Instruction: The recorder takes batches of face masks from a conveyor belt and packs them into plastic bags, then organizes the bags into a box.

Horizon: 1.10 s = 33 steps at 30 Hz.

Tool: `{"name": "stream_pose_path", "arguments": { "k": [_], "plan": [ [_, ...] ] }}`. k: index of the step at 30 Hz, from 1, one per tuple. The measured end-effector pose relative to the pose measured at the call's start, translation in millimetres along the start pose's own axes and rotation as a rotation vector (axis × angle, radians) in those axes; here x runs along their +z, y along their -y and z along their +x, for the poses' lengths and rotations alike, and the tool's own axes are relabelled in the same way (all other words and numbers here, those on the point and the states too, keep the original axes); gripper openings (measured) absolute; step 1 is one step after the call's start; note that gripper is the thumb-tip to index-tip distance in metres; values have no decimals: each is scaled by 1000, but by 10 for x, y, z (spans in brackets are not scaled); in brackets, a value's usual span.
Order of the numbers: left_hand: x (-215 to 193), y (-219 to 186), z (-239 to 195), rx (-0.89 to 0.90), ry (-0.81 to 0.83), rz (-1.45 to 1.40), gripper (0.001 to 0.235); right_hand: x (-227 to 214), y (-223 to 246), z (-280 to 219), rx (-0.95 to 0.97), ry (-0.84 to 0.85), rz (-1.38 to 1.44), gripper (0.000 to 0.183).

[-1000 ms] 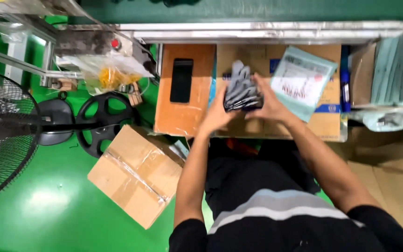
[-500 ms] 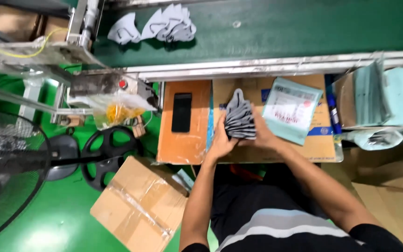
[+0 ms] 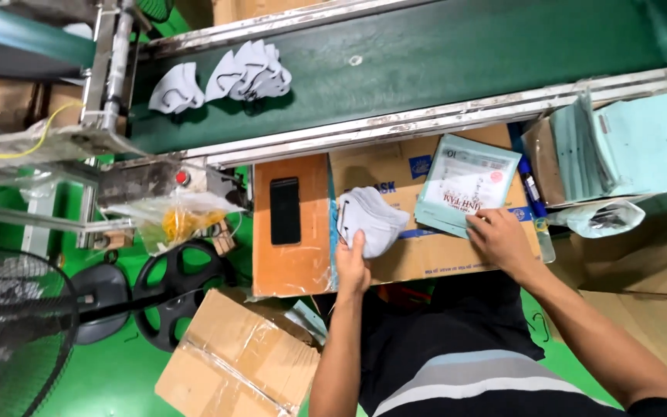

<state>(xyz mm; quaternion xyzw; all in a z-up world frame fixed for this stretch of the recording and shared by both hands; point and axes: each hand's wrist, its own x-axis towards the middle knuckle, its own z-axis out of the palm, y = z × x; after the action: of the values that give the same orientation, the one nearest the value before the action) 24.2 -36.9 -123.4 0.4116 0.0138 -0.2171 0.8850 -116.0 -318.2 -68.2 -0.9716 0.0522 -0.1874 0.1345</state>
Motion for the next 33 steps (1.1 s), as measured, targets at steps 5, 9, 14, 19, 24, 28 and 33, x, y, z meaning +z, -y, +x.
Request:
{"name": "stream_pose_path", "arguments": {
  "k": [5,9,14,19,24,28,33],
  "plan": [
    [280,322,-222,-121,-51,-17,57,-51,159,-38,-71,14,-114,27],
    [674,367,-262,-198,16,-112,60,70,-44,110,-117,51,-160,34],
    [970,357,-383,-269,223,-236,58,198,-33,14,18,103,-27,26],
    [789,700,-99,-557,227,-11,42,565,56,-206,798,-79,1510,37],
    [609,575,12,-488,206,231,21,184,31,245,284,-139,729,31],
    [582,495,-28,-225,202,676,19,-68,193,418,265,-113,201,11],
    [998,47,-122,-65,84,985,31,-490,469,576,-146,-76,226,21]
  ]
}}
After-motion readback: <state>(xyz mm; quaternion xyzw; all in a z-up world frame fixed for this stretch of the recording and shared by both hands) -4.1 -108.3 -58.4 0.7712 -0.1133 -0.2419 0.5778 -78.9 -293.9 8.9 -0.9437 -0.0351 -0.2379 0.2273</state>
